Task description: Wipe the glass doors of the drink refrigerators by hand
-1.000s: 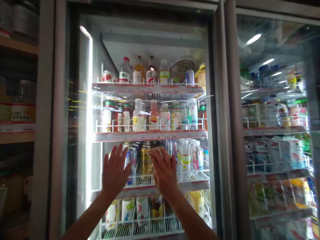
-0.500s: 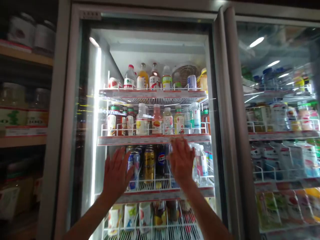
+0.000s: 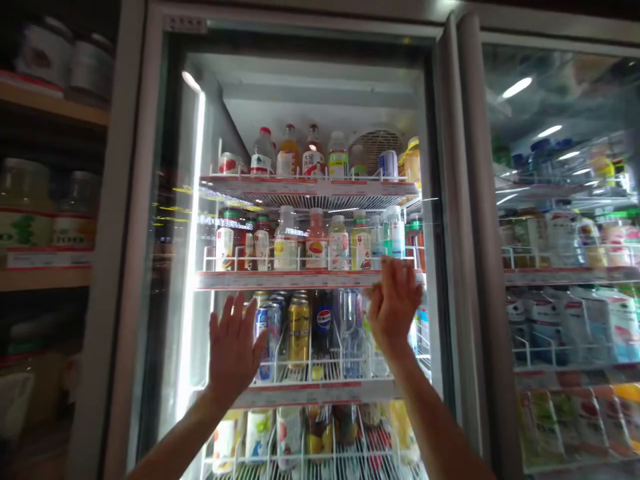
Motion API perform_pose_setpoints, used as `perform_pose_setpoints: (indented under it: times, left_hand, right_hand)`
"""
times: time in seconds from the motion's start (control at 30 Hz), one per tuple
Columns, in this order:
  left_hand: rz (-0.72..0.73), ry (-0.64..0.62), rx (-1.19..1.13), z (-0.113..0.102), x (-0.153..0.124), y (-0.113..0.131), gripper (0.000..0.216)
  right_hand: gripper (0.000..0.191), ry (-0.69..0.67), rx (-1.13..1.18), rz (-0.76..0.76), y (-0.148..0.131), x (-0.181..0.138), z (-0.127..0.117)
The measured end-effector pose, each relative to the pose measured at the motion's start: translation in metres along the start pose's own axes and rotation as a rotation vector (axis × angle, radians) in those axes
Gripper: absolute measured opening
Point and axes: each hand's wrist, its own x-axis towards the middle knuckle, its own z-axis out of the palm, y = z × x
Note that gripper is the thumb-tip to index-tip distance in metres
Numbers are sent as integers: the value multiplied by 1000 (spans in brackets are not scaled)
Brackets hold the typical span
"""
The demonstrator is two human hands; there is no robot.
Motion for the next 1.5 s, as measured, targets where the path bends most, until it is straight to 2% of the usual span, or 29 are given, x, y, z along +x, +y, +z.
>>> perform_pose_setpoints:
  times: [0.07,0.1,0.13,0.23,0.3,0.37,0.47,0.53,0.6,0.7,0.77,0.83,0.9,0.97,1.03,1.13,1.2,1.27,1.33,1.4,1.43,1.5]
  left_hand:
    - [-1,-3,7,0,0,1,65]
    - [-2,-5,5,0,0,1,65]
    - [-7,-4,2,0,0,1,65]
    - [-15,-1,-17,0,0,0,63]
    - [-12,-4,-21,-1,-1,-1,63]
    - [-10,-26,-10,-2,-1,-1,63]
    - [-4,-50,14,-2,-2,-1,64]
    - [1,-44,18,-2,-2,0,65]
    - [-4,-37,14,-2,-2,0,66]
    - [-5,-36,-8,-3,-1,-2,64]
    - [6,-40,-29,-5,-1,-4,63]
    - [14,-42,-45,-5,0,-4,62]
    - [4,-35,-42,-4,0,-4,63]
    - [0,-23,-29,-3,0,-2,64]
    - [-1,-17,-16,-3,0,0,64]
    - [7,-22,-13,-5,1,0,63]
    - [17,-33,-16,-9,2,-3,62]
    - [23,-46,-23,-11,6,-9,60]
    - [-2,-45,-24,-12,12,-17,58]
    - [-46,-35,-12,-10,18,-25,59]
    - [-63,-34,-2,-8,21,-28,60]
    - [-73,-35,12,-5,24,-32,61]
  right_hand:
    - [50,53,-20,105,5,11,4]
    - [52,35,-7,91,-4,10,7]
    - [53,-13,19,33,-18,4,8]
    - [55,-203,142,-282,-71,-26,10]
    - [52,-244,178,-384,-81,-36,8]
    - [50,-202,137,-282,-60,-25,5]
    - [50,-51,19,17,-3,13,6]
    - [50,51,-20,108,14,28,8]
    - [49,62,-3,64,3,24,9]
    - [49,-111,91,-216,-37,-5,7]
    - [48,-199,113,-331,-45,-15,4]
    - [47,-184,73,-246,-29,-7,2]
    - [47,-65,13,-40,-3,11,3]
    - [48,34,-7,90,8,27,8]
    - [50,16,23,62,-7,26,14]
    - [55,-187,118,-218,-52,4,17]
    - [56,-256,141,-349,-63,-4,15]
    - [52,-203,101,-287,-46,6,12]
    - [49,-81,34,-90,-16,27,12]
    - [49,16,-8,55,0,46,17]
    - [49,29,-11,76,-2,50,20]
    - [50,-10,18,16,-29,43,24]
